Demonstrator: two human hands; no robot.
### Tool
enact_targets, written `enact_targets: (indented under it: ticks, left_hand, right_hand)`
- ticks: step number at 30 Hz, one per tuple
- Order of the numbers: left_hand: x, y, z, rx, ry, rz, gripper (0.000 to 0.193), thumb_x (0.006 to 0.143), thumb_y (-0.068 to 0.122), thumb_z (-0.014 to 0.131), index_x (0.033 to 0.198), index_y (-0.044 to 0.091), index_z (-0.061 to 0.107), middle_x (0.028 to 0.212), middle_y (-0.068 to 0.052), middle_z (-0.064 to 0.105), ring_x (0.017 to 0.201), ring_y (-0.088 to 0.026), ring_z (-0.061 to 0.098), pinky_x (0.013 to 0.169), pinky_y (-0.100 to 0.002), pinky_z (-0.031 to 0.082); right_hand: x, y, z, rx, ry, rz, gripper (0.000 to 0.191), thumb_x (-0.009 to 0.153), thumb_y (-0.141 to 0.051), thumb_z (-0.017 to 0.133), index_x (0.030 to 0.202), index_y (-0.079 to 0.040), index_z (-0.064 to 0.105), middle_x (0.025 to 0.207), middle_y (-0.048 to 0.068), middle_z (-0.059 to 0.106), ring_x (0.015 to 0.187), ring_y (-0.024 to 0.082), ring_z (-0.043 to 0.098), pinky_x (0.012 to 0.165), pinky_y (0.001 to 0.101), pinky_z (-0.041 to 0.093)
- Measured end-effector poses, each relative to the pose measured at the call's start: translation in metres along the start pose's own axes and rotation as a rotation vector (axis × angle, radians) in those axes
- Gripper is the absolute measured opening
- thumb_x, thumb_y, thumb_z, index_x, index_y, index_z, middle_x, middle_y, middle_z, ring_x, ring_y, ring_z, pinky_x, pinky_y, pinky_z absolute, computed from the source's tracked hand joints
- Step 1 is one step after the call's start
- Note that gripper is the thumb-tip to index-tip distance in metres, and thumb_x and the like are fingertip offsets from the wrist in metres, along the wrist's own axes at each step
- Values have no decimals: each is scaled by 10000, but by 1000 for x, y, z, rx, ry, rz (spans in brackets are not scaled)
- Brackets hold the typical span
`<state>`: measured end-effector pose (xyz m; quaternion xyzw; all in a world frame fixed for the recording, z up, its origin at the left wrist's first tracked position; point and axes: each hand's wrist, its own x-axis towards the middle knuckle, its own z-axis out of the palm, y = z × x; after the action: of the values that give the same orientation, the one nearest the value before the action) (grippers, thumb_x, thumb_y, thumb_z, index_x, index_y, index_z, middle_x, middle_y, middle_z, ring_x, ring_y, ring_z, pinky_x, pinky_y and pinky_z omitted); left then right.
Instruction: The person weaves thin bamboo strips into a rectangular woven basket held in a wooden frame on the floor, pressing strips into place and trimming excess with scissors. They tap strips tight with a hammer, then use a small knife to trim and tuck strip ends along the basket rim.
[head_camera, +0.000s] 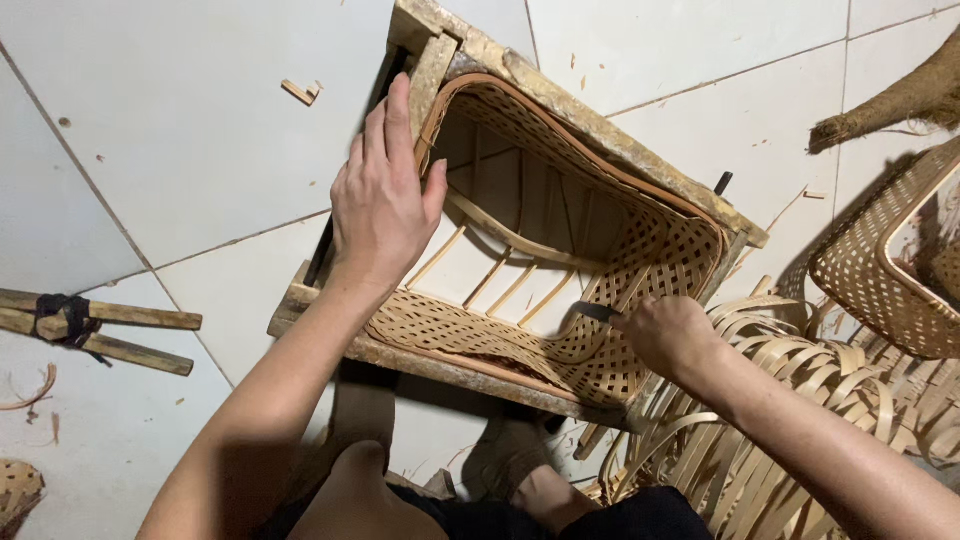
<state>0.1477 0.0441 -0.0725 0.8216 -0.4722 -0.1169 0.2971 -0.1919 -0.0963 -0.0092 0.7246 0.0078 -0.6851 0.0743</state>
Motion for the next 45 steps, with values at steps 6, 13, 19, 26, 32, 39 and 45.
enact_targets:
  ticks: [6,13,19,26,32,39,45]
  left_hand:
    - [1,2,-2,19,7,2,867,974,225,713,1607,-27,176,1424,-285,519,1234,-413,618,947,-498,582]
    - [0,4,-7,10,-1,3,860,992,221,715,1613,-26,175,1436,-279,513,1210,-408,627,939,-480,586]
    - [1,2,-3,-10,-2,-1,862,973,218,717,1601,-32,183,1417,-276,527,1148,-385,644,893,-481,590]
    - [2,0,1,11,11,11,866,985,226,710,1604,-41,165,1413,-283,526,1148,-380,644,890,-476,597]
    - [0,1,-1,18,16,23,861,990,228,709,1607,-28,165,1420,-280,523,1195,-393,636,909,-477,599]
    - [1,1,-5,16,-13,0,870,988,232,709,1611,-33,162,1420,-276,517,1179,-399,632,925,-480,592]
    - [1,2,-8,13,-2,4,869,979,233,701,1610,-33,167,1426,-277,518,1168,-396,635,952,-494,584]
  right_hand:
    - [-9,4,-23,120,-56,57,546,1122,-229,350,1641,-301,194,885,135,663,562,93,546,469,224,532]
    - [-17,-2,-43,67,-41,21,402,1086,-245,454,1487,-220,465,854,57,680,603,105,551,543,274,522]
    - [-16,-8,-42,31,-57,0,367,1104,-237,434,1434,-106,528,840,63,674,611,89,544,519,246,503]
    - [-15,-8,-29,35,-71,-28,391,1110,-244,427,1475,-118,484,857,73,667,595,95,516,513,260,502]
    - [2,-19,-37,80,-64,2,474,1079,-135,498,1531,-233,392,872,108,609,559,93,522,485,235,497]
    - [0,-33,-27,22,51,30,231,1092,-148,513,1054,-42,714,828,13,633,621,63,436,513,215,413]
    - [-11,-14,-20,198,41,44,207,1101,-150,478,1158,-18,626,705,63,570,502,78,446,431,249,443]
